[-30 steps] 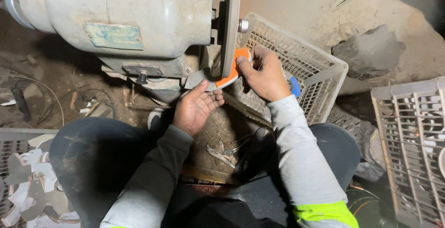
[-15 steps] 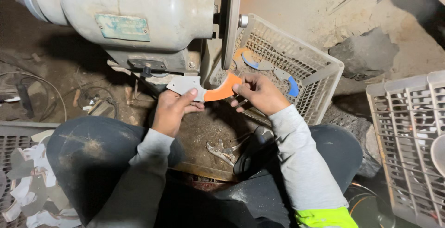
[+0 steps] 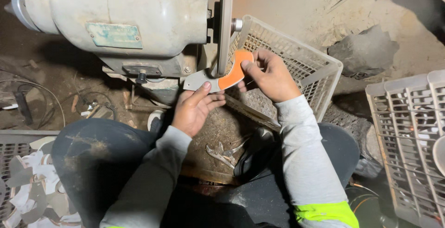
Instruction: The person sits on the floor and uses a bench grinder to smooth the edges of several small plastic handles with orange, blue, and brown grips. They pick each handle from a nearby basket, grind it against the wheel, and place it into another basket.
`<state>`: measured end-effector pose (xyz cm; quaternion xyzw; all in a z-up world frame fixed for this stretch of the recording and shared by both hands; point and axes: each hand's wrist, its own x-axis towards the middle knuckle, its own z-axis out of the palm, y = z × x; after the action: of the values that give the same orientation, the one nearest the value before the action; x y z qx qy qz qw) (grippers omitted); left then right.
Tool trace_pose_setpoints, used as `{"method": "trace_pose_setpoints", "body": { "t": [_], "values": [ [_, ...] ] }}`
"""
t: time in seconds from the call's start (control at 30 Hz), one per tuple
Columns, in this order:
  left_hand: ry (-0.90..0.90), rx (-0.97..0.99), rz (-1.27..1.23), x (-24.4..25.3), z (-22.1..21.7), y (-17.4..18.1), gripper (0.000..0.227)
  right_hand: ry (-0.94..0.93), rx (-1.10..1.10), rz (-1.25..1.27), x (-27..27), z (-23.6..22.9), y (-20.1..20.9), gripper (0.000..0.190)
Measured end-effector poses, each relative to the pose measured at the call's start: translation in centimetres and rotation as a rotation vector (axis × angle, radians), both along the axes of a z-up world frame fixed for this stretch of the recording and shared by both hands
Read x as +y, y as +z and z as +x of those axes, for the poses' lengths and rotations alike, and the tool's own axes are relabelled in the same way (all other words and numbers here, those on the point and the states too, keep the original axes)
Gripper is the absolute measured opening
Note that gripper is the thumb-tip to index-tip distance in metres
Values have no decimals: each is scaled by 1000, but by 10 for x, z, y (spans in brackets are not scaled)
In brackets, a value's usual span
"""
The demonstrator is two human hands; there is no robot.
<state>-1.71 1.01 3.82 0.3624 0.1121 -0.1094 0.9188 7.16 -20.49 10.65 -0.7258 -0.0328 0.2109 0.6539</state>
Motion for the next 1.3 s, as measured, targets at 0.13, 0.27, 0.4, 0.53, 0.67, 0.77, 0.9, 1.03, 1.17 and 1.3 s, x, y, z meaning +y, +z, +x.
{"method": "trace_pose_setpoints", "body": {
  "t": [0.13,0.27,0.4,0.53,0.67,0.77,0.9,1.03,1.17,1.3],
  "values": [
    [-11,70,-175,-10,11,-19,37,50,-383,-166,1,13,1,15],
    [-10,84,-185,-12,17,-31,38,8,-219,-100,5,18,7,17],
    [-11,97,-208,-14,19,-34,37,-4,-62,-29,9,22,16,19],
    [1,122,-194,-15,21,-33,37,-11,-68,-33,11,22,20,19],
    [5,119,-218,-14,22,-33,38,-20,-67,-37,11,24,14,19],
    [17,123,-216,-12,22,-33,37,-3,-182,-80,11,25,8,19],
    [31,135,-195,-9,20,-32,35,20,-262,-132,13,23,3,19],
    [34,125,-167,-3,16,-26,34,-16,-89,-14,19,18,1,20],
    [15,11,-15,9,3,-15,36,20,43,9,16,7,-5,21],
    [-4,-25,133,5,3,-8,37,94,-189,-237,0,7,-5,22]
  ]
}}
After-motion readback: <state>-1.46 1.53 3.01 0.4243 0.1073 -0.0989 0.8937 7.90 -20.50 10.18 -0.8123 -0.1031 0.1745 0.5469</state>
